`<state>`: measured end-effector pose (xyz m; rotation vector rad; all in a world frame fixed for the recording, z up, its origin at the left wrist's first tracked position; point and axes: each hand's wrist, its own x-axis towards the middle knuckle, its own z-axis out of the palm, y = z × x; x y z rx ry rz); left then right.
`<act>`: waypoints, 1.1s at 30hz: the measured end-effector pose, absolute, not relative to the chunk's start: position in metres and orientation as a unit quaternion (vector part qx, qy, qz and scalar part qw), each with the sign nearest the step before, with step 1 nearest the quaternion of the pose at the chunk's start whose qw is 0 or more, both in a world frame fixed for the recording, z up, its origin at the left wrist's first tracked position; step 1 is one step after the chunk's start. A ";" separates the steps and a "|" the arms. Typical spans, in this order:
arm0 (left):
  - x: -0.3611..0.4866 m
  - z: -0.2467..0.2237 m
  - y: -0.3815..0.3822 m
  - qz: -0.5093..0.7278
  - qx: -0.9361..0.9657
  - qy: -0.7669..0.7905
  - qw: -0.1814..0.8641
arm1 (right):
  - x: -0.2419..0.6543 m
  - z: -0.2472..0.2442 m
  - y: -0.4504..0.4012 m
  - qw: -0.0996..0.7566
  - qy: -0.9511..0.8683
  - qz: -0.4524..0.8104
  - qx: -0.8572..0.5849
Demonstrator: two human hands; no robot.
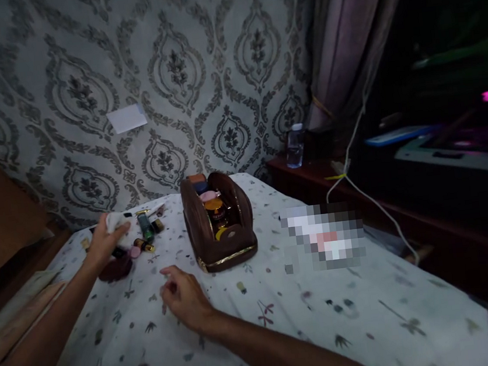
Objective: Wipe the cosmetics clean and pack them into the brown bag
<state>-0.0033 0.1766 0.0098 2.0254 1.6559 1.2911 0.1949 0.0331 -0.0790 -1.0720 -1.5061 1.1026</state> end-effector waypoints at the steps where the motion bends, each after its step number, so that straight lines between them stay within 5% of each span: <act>1: 0.006 0.008 0.154 0.436 0.708 0.534 0.155 | 0.195 -0.081 0.034 0.487 -0.598 0.456 -0.443; 6: 0.043 -0.015 0.050 0.353 0.802 0.428 0.221 | 0.197 -0.080 0.040 0.508 -0.566 0.538 -0.364; 9: 0.048 -0.033 0.025 0.348 0.821 0.394 0.224 | 0.199 -0.077 0.039 0.507 -0.629 0.467 -0.358; 16: 0.041 -0.069 0.021 0.339 0.820 0.424 0.181 | 0.203 -0.084 0.027 0.391 -0.765 0.292 -0.420; 33: 0.028 -0.053 0.040 0.382 0.738 0.472 0.294 | 0.198 -0.071 0.032 0.315 -0.782 0.295 -0.449</act>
